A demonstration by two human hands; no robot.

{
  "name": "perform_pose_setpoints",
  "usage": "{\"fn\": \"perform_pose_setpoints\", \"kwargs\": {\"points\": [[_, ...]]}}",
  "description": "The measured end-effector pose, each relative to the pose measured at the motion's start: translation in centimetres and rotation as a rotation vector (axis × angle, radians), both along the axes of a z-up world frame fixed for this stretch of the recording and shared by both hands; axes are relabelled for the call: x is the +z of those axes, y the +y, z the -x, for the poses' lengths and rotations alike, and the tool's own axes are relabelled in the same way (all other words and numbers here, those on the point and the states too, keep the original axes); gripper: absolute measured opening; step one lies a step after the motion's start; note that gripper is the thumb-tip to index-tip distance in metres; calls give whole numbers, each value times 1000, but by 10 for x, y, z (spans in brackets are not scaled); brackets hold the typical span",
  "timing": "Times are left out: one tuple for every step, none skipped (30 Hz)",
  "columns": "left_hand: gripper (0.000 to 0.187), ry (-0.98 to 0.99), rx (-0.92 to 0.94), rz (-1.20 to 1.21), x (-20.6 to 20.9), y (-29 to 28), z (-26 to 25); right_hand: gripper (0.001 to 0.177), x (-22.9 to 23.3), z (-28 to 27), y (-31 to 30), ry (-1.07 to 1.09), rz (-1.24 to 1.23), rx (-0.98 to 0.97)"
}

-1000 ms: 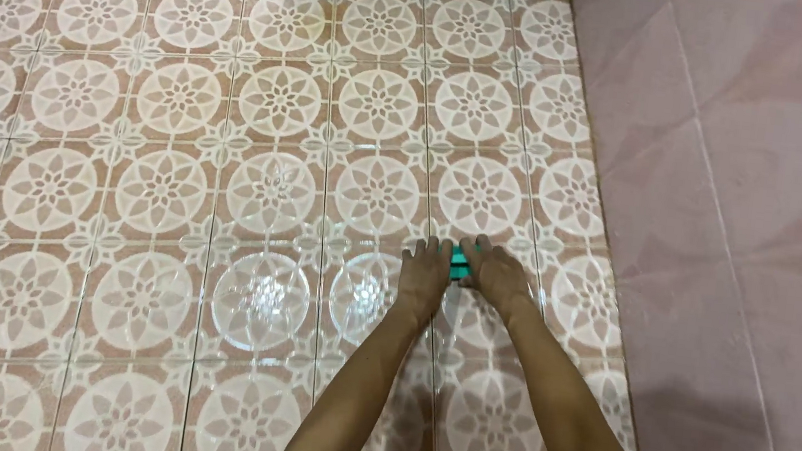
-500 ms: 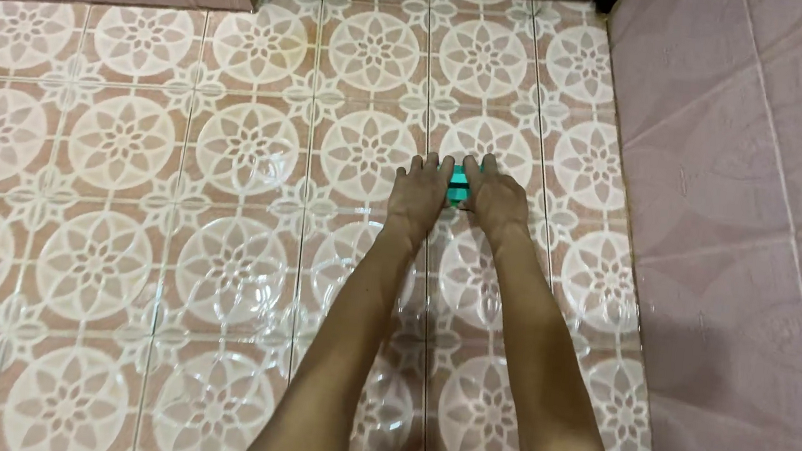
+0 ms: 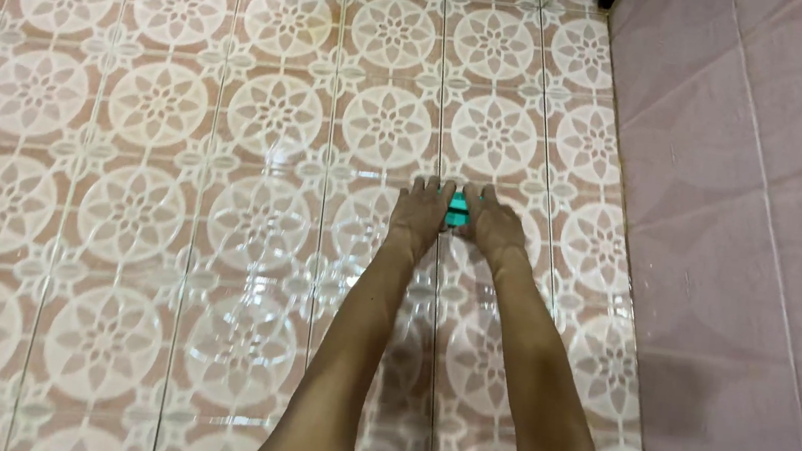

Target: The person scrubs a tiled bathroom floor using a teal sponge, moving systematically across the surface and along the base of the walls. They then rinse the sponge in a green bucket.

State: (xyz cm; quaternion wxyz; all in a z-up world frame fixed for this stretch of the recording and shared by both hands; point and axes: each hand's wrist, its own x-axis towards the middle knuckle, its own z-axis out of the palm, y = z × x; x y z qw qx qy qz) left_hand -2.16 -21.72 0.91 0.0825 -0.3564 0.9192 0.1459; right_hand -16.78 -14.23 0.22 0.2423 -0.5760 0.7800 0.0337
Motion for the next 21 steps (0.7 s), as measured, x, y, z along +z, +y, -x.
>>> {"fn": "perform_pose_setpoints", "kwargs": {"points": [[65, -1, 2, -5, 0, 16, -9, 77, 5, -12, 16, -1, -5, 2], [69, -31, -7, -20, 1, 32, -19, 76, 11, -24, 33, 13, -10, 8], [73, -59, -18, -32, 2, 45, -30, 75, 17, -37, 48, 29, -13, 13], [73, -59, -18, -35, 1, 63, -43, 75, 23, -52, 66, 29, -16, 13], [76, -78, -21, -44, 1, 78, -56, 75, 30, -67, 83, 20, -28, 16], [78, -96, -25, -53, 1, 94, -69, 76, 37, -81, 100, 12, -40, 19], [78, -94, -22, -51, 6, 108, -82, 76, 37, -93, 113, 13, -38, 22], [77, -100, -31, -62, 10, 121, -96, 76, 36, -104, 126, -7, -43, 38], [75, -108, -39, -75, 13, 136, -111, 77, 35, -117, 140, -28, -50, 55], [75, -109, -35, -75, 19, 151, -129, 77, 39, -134, 156, -29, -50, 59], [75, -114, -41, -109, 27, 162, -144, 75, 45, -147, 166, -52, -57, 68], [76, -119, -47, -143, 35, 172, -158, 72, 52, -160, 176, -74, -64, 77], [76, -114, -38, -136, 33, 180, -169, 72, 56, -173, 184, -69, -57, 86], [76, -145, -39, -145, 30, 186, -179, 75, 60, -185, 191, -66, -82, 107], [77, -178, -39, -151, 27, 189, -189, 78, 63, -197, 196, -64, -104, 129], [77, -174, -28, -143, 23, 192, -197, 78, 61, -204, 196, -60, -96, 139], [79, -211, -28, -154, 19, 195, -203, 77, 57, -211, 197, -43, -111, 160], [81, -248, -27, -166, 13, 197, -208, 76, 52, -216, 197, -26, -127, 182], [81, -249, -24, -163, 18, 198, -214, 76, 50, -218, 196, -26, -124, 185], [75, -223, -26, -122, 23, 197, -219, 74, 46, -220, 193, -20, -116, 181], [69, -197, -31, -82, 28, 195, -222, 72, 43, -220, 189, -14, -108, 173]]}}
